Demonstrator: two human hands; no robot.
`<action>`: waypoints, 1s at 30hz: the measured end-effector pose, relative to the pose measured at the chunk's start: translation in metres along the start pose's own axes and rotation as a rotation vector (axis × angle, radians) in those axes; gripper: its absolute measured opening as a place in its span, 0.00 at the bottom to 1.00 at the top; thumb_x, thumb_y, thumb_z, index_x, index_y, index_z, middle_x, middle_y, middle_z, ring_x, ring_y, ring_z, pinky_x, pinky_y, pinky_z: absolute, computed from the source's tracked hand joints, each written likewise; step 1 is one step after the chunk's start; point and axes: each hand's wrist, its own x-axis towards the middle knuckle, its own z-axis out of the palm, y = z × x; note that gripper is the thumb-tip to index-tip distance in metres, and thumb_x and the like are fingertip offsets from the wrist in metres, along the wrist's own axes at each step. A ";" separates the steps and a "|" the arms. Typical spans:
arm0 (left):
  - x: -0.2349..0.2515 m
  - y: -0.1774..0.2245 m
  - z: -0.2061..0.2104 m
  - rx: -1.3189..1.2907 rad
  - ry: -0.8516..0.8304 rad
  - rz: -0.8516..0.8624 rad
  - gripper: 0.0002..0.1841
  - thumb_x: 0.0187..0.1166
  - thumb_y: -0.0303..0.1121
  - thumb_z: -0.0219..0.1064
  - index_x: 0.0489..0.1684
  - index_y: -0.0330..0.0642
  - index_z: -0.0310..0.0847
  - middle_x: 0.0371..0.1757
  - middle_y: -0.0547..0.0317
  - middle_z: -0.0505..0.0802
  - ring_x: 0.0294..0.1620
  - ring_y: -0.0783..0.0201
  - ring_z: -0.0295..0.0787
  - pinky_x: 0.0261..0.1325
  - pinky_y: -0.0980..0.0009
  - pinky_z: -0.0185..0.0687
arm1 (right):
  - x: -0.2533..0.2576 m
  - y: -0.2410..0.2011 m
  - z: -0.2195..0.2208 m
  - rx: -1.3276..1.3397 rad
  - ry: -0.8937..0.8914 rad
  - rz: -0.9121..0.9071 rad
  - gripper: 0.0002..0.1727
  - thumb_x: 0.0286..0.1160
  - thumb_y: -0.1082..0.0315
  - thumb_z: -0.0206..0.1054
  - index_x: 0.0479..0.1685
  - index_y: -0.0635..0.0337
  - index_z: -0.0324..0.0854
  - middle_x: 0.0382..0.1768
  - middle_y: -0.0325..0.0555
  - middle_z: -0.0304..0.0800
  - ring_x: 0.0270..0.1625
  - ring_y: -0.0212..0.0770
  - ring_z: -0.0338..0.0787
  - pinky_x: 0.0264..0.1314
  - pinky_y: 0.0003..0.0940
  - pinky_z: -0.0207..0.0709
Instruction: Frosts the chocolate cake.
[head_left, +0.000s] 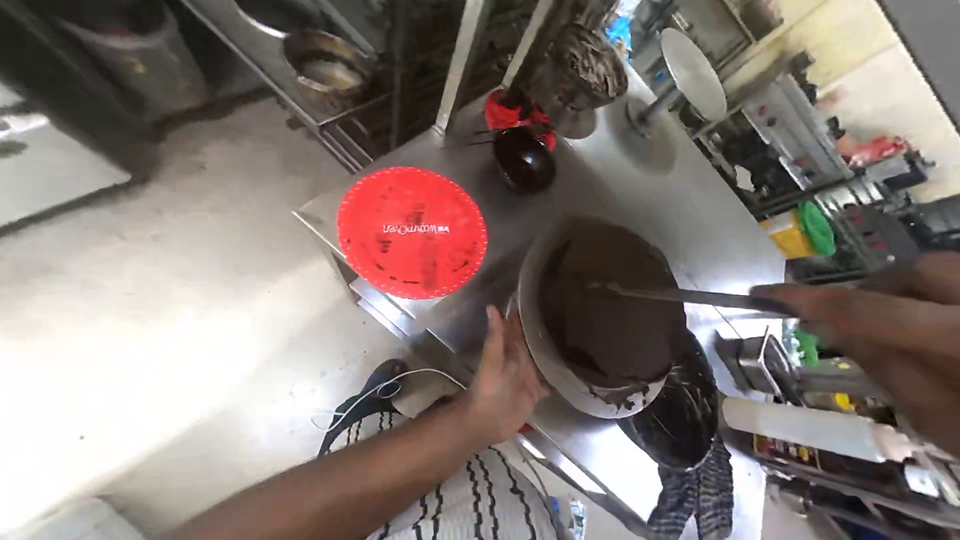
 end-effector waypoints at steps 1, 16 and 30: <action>0.000 0.000 -0.001 -0.017 -0.015 0.001 0.52 0.67 0.85 0.31 0.94 0.69 0.36 0.85 0.56 0.73 0.80 0.51 0.75 0.67 0.47 0.82 | 0.013 -0.012 -0.003 -0.079 0.025 -0.062 0.19 0.84 0.68 0.61 0.69 0.47 0.89 0.43 0.62 0.88 0.45 0.67 0.89 0.46 0.67 0.79; 0.001 0.004 -0.004 -0.062 -0.056 -0.088 0.51 0.73 0.80 0.30 0.95 0.62 0.22 0.94 0.54 0.56 0.91 0.54 0.57 0.80 0.45 0.70 | 0.076 -0.032 -0.007 -0.392 0.065 -0.365 0.15 0.68 0.72 0.68 0.49 0.46 0.94 0.28 0.56 0.84 0.30 0.61 0.86 0.29 0.55 0.73; -0.016 0.018 -0.005 0.288 0.040 -0.309 0.41 0.88 0.64 0.31 0.96 0.49 0.33 0.94 0.50 0.53 0.93 0.54 0.51 0.89 0.46 0.57 | 0.104 -0.018 -0.013 -0.459 -0.014 -0.265 0.16 0.67 0.73 0.74 0.53 0.45 0.94 0.30 0.56 0.85 0.33 0.61 0.87 0.32 0.57 0.74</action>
